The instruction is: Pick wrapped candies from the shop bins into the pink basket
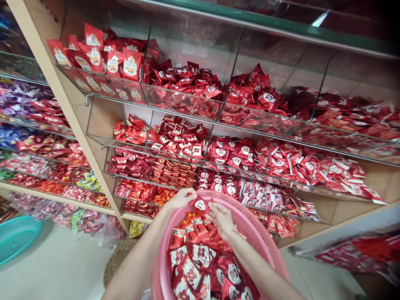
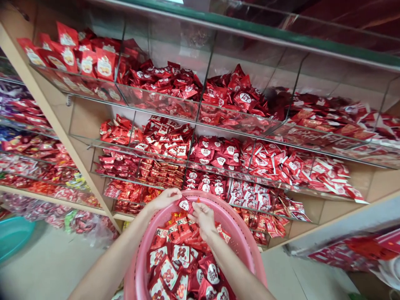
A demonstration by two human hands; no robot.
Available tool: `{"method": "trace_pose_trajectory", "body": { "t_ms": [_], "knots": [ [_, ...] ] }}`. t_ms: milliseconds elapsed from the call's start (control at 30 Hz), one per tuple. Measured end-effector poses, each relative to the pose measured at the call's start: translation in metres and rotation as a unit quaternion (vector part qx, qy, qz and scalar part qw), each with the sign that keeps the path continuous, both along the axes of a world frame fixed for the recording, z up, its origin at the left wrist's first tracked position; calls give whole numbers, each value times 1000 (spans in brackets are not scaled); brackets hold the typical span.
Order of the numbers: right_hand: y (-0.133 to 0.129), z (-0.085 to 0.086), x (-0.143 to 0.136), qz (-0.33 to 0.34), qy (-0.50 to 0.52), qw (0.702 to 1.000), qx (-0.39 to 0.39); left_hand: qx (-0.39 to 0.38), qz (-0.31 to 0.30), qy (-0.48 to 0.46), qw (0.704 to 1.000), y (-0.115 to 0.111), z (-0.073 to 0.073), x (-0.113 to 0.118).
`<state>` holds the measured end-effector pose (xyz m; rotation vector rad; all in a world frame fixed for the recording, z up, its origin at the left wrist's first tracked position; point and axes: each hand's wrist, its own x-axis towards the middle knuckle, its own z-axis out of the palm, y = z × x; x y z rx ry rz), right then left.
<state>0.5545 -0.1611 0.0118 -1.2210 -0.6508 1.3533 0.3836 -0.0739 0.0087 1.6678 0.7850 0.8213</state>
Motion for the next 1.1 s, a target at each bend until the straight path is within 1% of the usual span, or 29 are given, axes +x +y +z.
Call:
{"method": "trace_pose_trajectory", "body": {
  "t_ms": [67, 167, 300, 367, 433, 533, 633, 700, 800, 867, 1000, 1100],
  "knots": [
    [-1, 2, 1, 16, -15, 1000, 0, 0, -1, 9, 1000, 1, 0, -1],
    [0, 15, 5, 77, -60, 995, -11, 1, -24, 25, 999, 2, 2, -2],
    [7, 40, 8, 183, -142, 971, -49, 6, -40, 39, 998, 1, 5, -4],
    [10, 46, 7, 216, -172, 959, -61, 8, -42, 48, 998, 1, 6, -4],
    [12, 45, 6, 216, -183, 957, -63, 7, -48, 53, 997, 0, 7, -5],
    [13, 37, 5, 203, -183, 960, -66, 1, -54, 49, 997, 0, 8, -5],
    [13, 30, 4, 197, -169, 964, -56, -9, -41, 42, 998, -1, 7, -5],
    [12, 27, 2, 172, -157, 971, -45, -15, -27, 50, 998, -1, 6, -4],
    [11, 26, -1, 112, -146, 982, -31, -24, -21, 56, 998, -1, 4, -4],
    [11, 26, -1, 97, -144, 984, -29, -29, -25, 47, 998, 0, 2, -5],
    [10, 28, 3, 139, -141, 980, -31, -31, -46, 39, 998, 3, -1, -7],
    [9, 30, 6, 165, -141, 976, -15, -34, -54, 44, 997, 2, 1, -7]
  ]
}}
